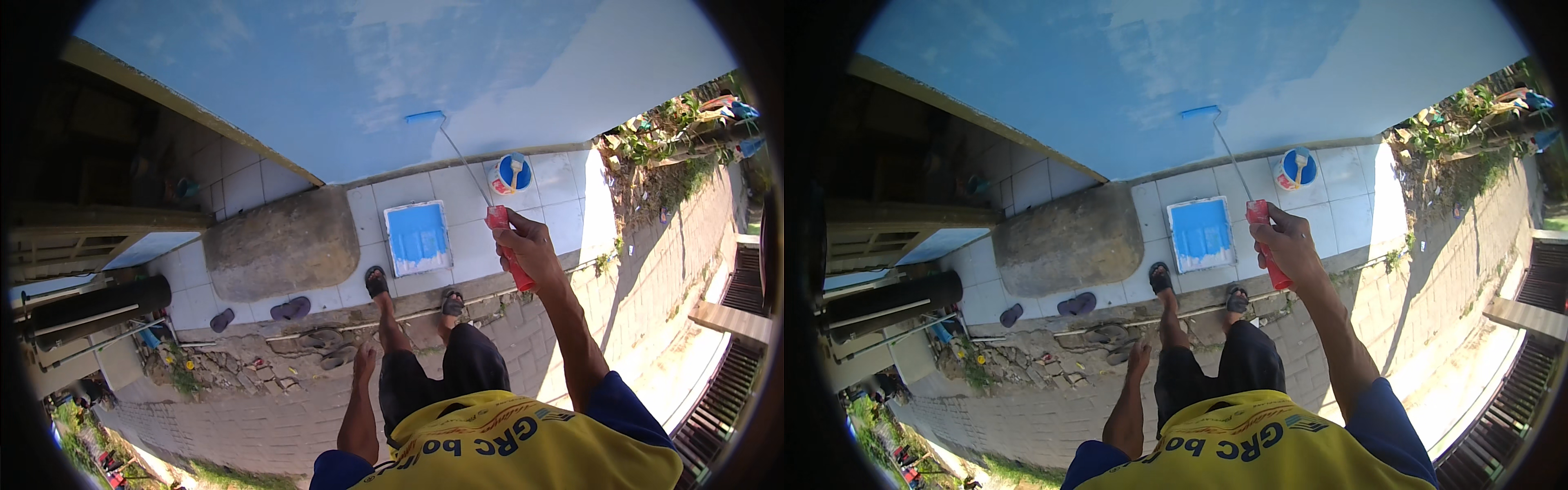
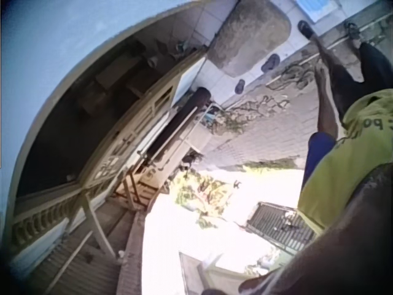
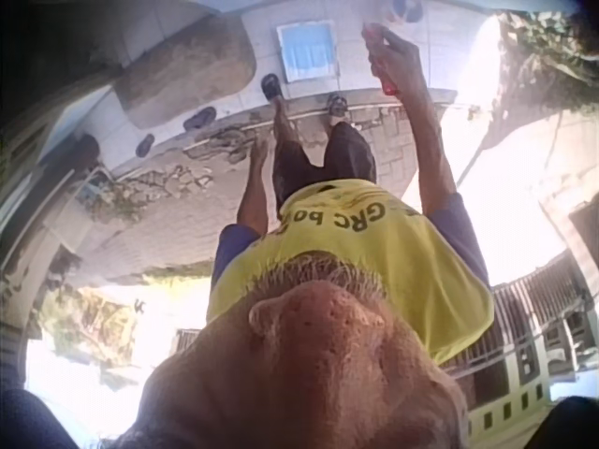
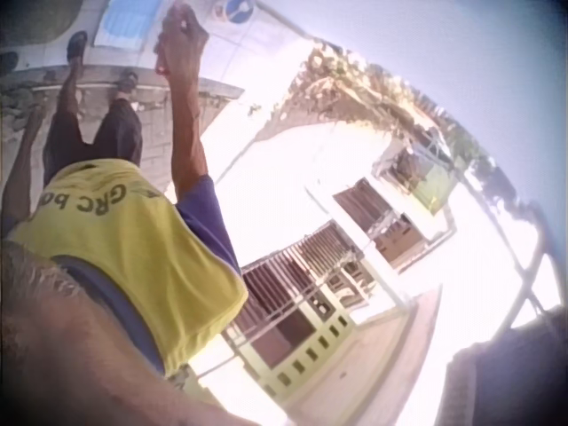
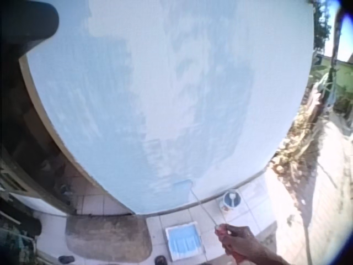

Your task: The person is painting a wall using a roller, dipping it into a tray of blue paint and applying it to the surface.

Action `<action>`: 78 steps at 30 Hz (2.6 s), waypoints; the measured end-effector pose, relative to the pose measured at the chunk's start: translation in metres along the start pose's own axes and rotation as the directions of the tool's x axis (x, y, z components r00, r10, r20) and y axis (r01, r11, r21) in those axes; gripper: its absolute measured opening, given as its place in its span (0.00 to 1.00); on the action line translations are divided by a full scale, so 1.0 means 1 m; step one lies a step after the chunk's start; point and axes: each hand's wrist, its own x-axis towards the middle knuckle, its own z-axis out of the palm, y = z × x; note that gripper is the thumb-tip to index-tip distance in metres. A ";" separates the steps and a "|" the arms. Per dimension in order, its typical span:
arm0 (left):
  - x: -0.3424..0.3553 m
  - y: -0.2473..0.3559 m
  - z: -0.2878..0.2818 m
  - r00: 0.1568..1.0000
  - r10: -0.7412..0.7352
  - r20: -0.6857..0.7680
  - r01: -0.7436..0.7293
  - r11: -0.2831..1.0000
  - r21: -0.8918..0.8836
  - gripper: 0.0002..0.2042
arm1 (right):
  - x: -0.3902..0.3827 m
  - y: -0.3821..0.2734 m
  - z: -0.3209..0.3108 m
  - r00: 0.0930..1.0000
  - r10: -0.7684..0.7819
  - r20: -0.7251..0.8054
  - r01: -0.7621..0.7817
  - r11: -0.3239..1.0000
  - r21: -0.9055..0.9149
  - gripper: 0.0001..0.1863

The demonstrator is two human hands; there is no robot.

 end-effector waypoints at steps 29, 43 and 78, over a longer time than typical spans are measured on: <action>0.016 0.023 -0.006 0.995 0.093 -0.024 -0.094 0.994 -0.064 0.23 | -0.109 -0.109 -0.001 0.998 -0.015 -0.059 0.014 1.000 -0.004 0.25; 0.017 0.016 0.007 0.997 0.080 -0.017 -0.082 0.988 -0.131 0.25 | 0.034 -0.009 -0.004 0.987 0.095 0.126 -0.095 0.995 -0.006 0.14; 0.002 -0.019 -0.012 0.993 0.091 -0.079 -0.100 0.987 -0.126 0.21 | 0.122 0.074 0.028 0.994 0.095 0.047 -0.097 0.994 0.048 0.12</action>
